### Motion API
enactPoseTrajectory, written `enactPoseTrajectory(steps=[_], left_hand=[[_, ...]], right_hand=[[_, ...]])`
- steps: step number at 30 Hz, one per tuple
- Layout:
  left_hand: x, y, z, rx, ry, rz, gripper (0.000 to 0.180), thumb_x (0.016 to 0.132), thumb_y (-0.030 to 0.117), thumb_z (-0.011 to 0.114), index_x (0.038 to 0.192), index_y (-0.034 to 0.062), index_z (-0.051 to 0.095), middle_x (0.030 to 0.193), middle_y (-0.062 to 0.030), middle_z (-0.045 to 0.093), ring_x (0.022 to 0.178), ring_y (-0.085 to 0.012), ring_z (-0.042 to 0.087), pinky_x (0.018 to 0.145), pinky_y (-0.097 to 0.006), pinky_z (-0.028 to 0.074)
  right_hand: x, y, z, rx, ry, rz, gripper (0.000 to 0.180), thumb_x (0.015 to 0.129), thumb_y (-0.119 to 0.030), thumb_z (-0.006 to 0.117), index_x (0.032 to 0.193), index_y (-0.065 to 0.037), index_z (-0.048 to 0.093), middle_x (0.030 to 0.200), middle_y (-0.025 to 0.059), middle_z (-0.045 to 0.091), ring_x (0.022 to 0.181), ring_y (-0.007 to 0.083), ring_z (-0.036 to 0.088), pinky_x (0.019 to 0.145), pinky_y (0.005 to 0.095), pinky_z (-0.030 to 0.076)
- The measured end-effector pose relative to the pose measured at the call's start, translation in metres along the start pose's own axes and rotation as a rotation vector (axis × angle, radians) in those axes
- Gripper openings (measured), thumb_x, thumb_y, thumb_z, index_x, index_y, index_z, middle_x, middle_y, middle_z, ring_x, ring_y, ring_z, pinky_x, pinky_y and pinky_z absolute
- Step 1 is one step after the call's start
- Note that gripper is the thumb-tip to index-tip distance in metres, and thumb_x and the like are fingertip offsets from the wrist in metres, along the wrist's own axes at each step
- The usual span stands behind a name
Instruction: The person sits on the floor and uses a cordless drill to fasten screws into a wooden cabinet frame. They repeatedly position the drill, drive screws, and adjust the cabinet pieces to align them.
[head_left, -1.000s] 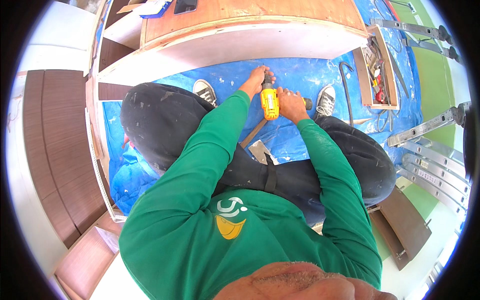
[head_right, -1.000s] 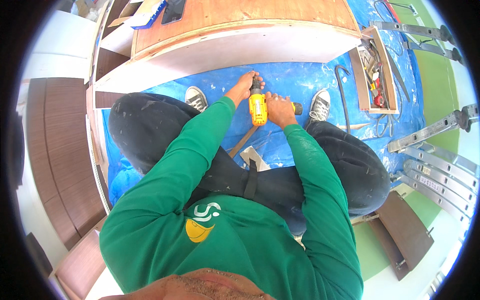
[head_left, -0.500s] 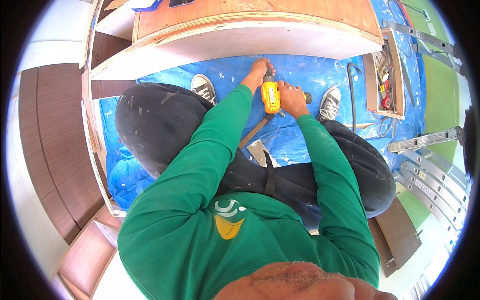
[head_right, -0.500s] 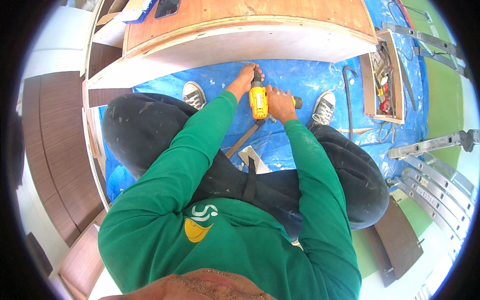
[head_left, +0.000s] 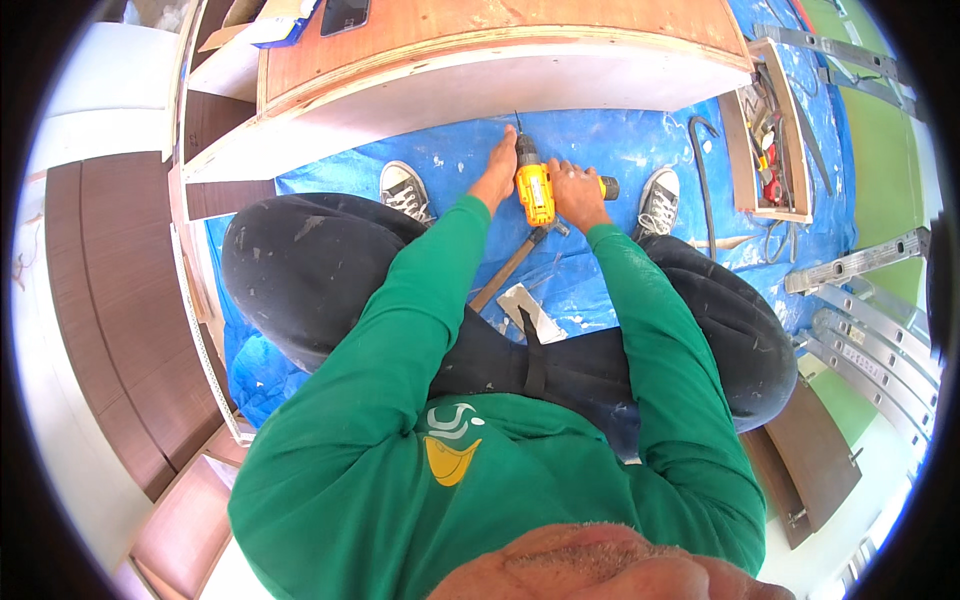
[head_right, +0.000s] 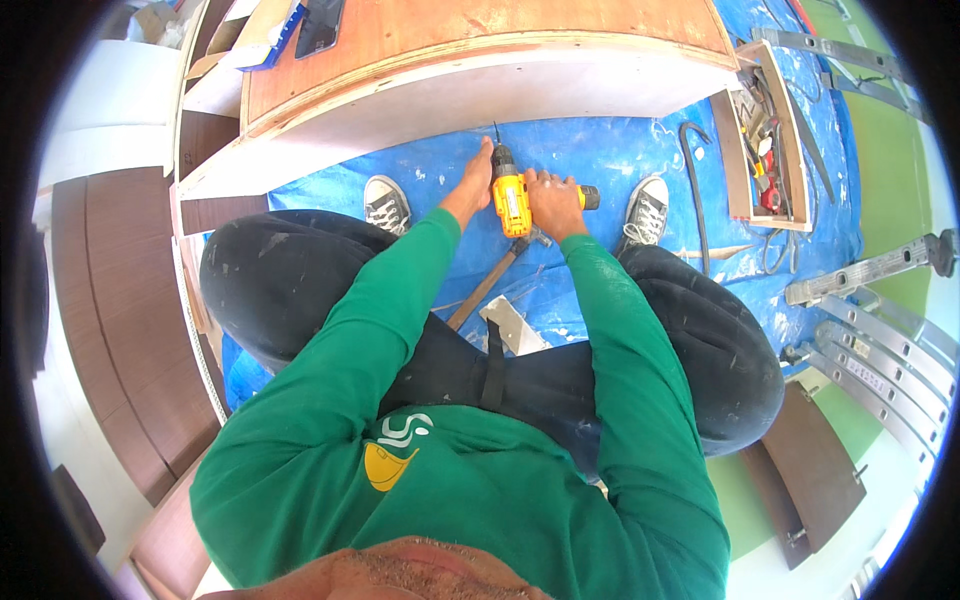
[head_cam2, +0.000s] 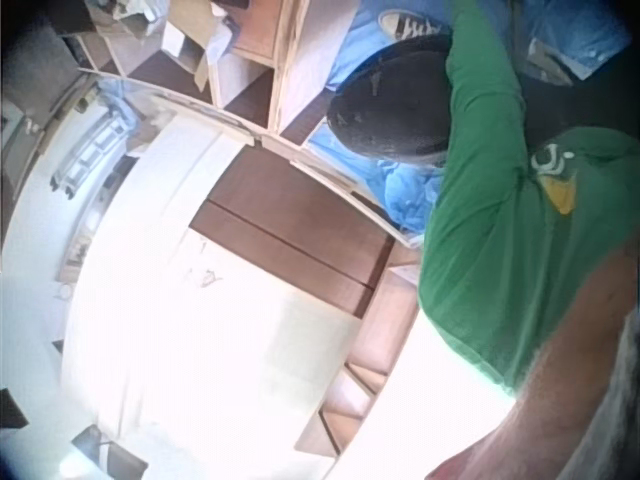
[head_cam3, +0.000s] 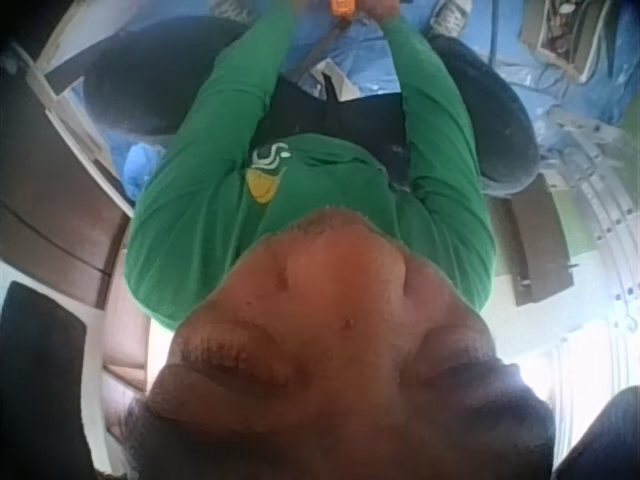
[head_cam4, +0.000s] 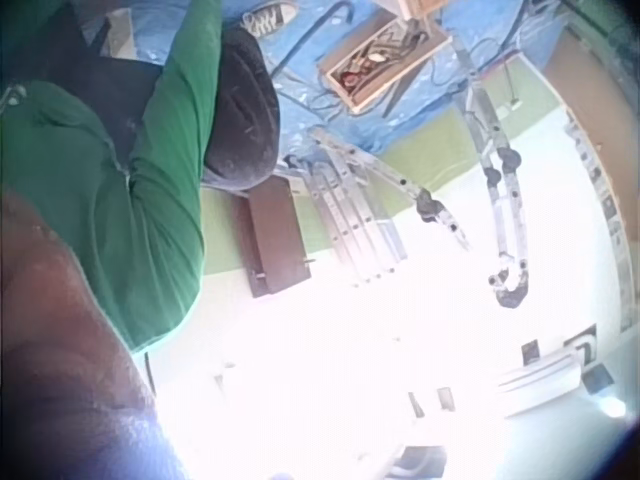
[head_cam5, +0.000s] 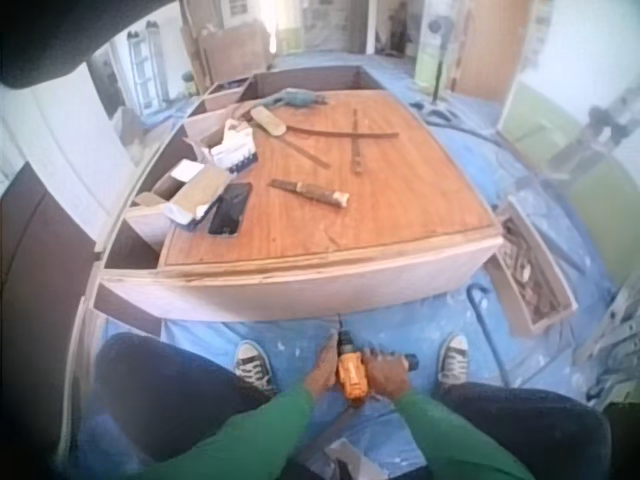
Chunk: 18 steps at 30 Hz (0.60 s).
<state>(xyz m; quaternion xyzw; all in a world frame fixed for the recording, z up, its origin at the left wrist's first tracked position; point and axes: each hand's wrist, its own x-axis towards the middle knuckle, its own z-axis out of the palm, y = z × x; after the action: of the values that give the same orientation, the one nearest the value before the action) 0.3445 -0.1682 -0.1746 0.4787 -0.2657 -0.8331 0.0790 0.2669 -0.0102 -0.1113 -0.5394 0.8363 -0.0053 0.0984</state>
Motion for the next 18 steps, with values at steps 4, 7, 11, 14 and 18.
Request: enactPoseTrajectory(steps=[4, 7, 11, 14, 18], left_hand=[[-0.091, -0.038, 0.021, 0.051, 0.114, -0.007, 0.061, 0.097, 0.064, 0.062, 0.118, 0.0068, 0.066, 0.098, -0.0105, 0.070, 0.073, -0.0228, 0.069, 0.059, -0.042, 0.058], [-0.108, -0.037, 0.035, 0.215, 0.234, 0.098, 0.060, 0.095, 0.063, 0.067, 0.111, 0.0049, 0.069, 0.095, -0.0102, 0.070, 0.073, -0.0204, 0.069, 0.057, -0.038, 0.056], [-0.077, -0.066, 0.021, 0.379, 0.384, 0.248, 0.053, 0.098, 0.054, 0.067, 0.110, 0.0027, 0.073, 0.092, -0.0092, 0.073, 0.077, -0.0192, 0.071, 0.065, -0.035, 0.056], [-0.062, -0.078, 0.020, 0.485, 0.477, 0.259, 0.053, 0.099, 0.053, 0.067, 0.111, 0.0017, 0.073, 0.093, -0.0102, 0.073, 0.078, -0.0192, 0.071, 0.066, -0.035, 0.056], [-0.053, -0.085, 0.017, 0.445, 0.445, 0.310, 0.054, 0.099, 0.054, 0.066, 0.109, 0.0014, 0.073, 0.094, -0.0114, 0.073, 0.079, -0.0196, 0.070, 0.068, -0.037, 0.055]], right_hand=[[-0.006, -0.001, 0.007, 0.013, 0.025, 0.037, 0.021, 0.094, -0.017, 0.062, 0.113, -0.011, 0.057, 0.104, 0.0101, 0.072, 0.100, 0.0300, 0.073, 0.085, 0.0552, 0.052], [-0.001, -0.007, 0.007, 0.005, 0.011, 0.032, 0.022, 0.095, -0.020, 0.061, 0.114, -0.011, 0.055, 0.106, 0.0103, 0.072, 0.102, 0.0302, 0.073, 0.084, 0.0553, 0.052], [0.000, -0.010, 0.008, -0.017, -0.004, 0.019, 0.022, 0.094, -0.017, 0.062, 0.114, -0.010, 0.055, 0.105, 0.0098, 0.071, 0.102, 0.0297, 0.073, 0.084, 0.0550, 0.052], [0.000, -0.005, 0.006, -0.028, -0.010, 0.013, 0.021, 0.094, -0.017, 0.062, 0.113, -0.010, 0.055, 0.105, 0.0098, 0.071, 0.102, 0.0292, 0.073, 0.083, 0.0543, 0.052], [0.000, -0.004, 0.007, -0.054, -0.005, 0.010, 0.021, 0.094, -0.017, 0.062, 0.113, -0.011, 0.055, 0.104, 0.0090, 0.072, 0.099, 0.0284, 0.074, 0.081, 0.0536, 0.052]])
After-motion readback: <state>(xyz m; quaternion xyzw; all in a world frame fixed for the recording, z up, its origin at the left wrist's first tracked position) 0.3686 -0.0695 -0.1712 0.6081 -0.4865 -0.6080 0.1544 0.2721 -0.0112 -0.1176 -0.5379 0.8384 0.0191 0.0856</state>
